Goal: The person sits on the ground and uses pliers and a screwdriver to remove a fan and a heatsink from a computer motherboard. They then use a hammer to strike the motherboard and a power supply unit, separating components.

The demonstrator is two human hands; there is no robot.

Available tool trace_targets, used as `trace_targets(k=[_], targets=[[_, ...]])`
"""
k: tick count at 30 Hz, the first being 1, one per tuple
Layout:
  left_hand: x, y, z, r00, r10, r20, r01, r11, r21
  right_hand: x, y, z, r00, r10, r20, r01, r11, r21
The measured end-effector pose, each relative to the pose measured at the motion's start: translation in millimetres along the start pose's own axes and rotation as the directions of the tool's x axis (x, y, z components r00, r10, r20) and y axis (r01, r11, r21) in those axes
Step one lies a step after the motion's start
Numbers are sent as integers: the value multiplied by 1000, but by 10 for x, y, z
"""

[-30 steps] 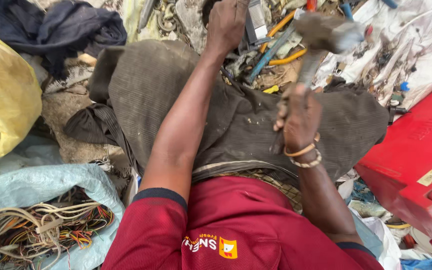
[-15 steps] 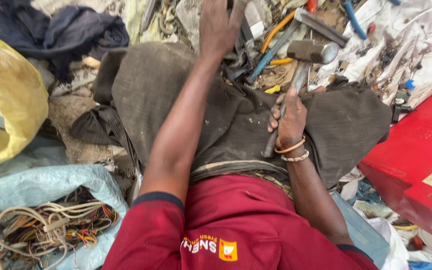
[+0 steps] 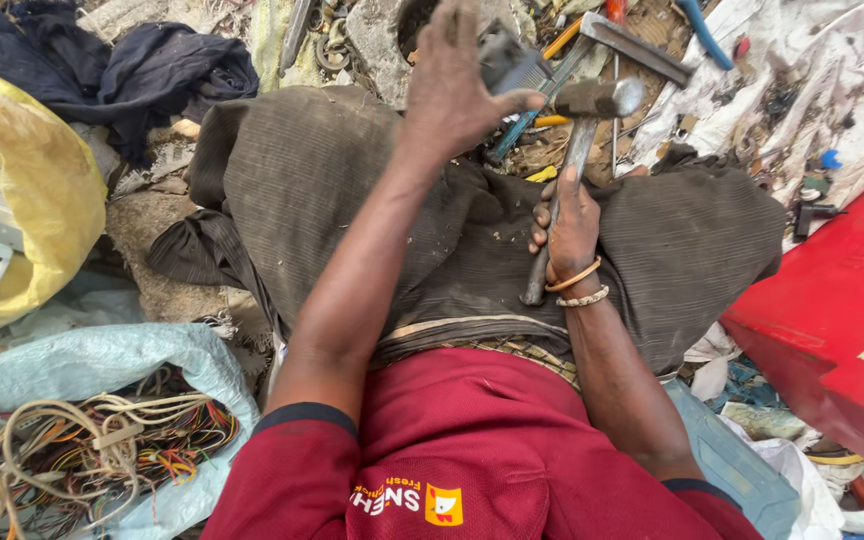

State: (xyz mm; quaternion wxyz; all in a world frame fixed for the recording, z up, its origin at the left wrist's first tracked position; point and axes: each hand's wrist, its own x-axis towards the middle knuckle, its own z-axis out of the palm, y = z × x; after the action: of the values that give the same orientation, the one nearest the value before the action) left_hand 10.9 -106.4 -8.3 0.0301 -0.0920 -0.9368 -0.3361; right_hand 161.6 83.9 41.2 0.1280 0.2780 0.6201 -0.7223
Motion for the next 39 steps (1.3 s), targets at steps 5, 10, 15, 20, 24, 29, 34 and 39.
trace_targets(k=[5, 10, 15, 20, 24, 29, 34, 39], targets=[[-131, 385, 147, 987, -54, 152, 58, 998, -22, -15, -50, 67, 997, -66, 27, 67, 997, -45], [16, 162, -196, 973, -83, 215, 119, 980, -160, -39, -87, 24, 998, -25, 65, 25, 1000, 2], [-133, 198, -433, 996, 84, 8, -84, 992, 91, -17, -125, 110, 997, 19, 73, -18, 1000, -12], [-86, 179, -175, 991, 22, -130, -10, 996, 88, -14, -75, 155, 992, 31, 125, -40, 996, 78], [-49, -367, -171, 901, -435, 0, 410, 849, -334, 149, 68, -79, 998, 44, 53, -55, 972, 230], [-239, -684, -339, 918, -345, -197, 87, 659, -747, 748, 290, -509, 997, 74, -2, -67, 911, 406], [-406, -438, -543, 967, -250, -51, 52, 388, -920, 883, 403, -579, 978, -144, -154, 179, 953, 244], [-501, 86, -493, 999, -33, -32, -12, 489, -872, 384, 186, -257, 709, -698, -96, 686, 715, -136]])
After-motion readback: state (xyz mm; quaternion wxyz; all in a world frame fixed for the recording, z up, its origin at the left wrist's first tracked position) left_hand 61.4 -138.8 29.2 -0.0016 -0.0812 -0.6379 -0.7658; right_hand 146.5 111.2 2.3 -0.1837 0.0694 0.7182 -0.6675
